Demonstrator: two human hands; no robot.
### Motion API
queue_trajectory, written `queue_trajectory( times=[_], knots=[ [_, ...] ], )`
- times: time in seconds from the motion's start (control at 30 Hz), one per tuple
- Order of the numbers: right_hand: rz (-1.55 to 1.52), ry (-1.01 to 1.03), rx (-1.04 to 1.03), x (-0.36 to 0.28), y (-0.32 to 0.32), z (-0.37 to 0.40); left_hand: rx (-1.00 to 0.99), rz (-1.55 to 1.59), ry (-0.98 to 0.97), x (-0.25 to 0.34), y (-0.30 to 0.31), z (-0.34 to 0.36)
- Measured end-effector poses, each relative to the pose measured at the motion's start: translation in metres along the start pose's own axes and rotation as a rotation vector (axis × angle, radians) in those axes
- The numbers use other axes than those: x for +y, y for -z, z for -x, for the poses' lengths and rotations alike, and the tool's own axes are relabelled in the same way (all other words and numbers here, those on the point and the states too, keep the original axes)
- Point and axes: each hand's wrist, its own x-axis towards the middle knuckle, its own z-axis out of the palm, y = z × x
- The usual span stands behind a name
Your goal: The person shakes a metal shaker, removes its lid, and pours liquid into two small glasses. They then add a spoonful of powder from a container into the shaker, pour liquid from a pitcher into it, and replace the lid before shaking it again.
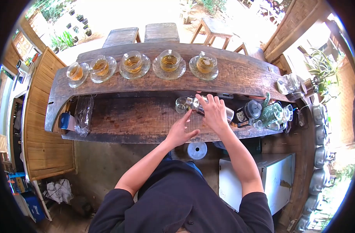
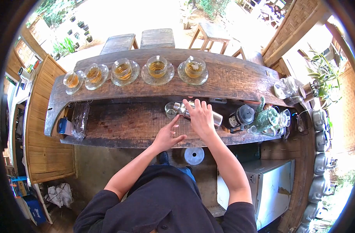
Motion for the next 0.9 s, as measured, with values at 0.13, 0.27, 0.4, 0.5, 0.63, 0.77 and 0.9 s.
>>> queue_trajectory(
  times=[0.13,0.27,0.4,0.5,0.63,0.77,0.9],
  knots=[
    [0.031,-0.003,-0.032,-0.001,0.003,-0.002,0.002,0.017,-0.008,0.004,0.003,-0.001],
    [0.042,0.010,-0.027,-0.001,0.005,-0.002,0.008,-0.001,-0.036,0.002,0.005,-0.002],
    [0.041,0.017,0.002,-0.002,0.007,-0.002,0.021,0.006,-0.050,-0.001,0.005,-0.002],
    [0.029,0.023,0.020,-0.002,0.011,-0.002,0.027,0.016,-0.048,-0.002,0.005,-0.003],
    [0.038,0.028,0.011,-0.001,0.015,-0.002,-0.003,0.015,-0.009,0.001,0.005,-0.003],
    [0.053,0.030,0.013,0.000,0.017,-0.001,0.001,0.029,-0.021,0.004,0.004,-0.003],
    [0.091,0.042,0.013,0.002,0.019,-0.001,-0.008,0.027,-0.029,0.007,0.005,-0.003]
  ],
)
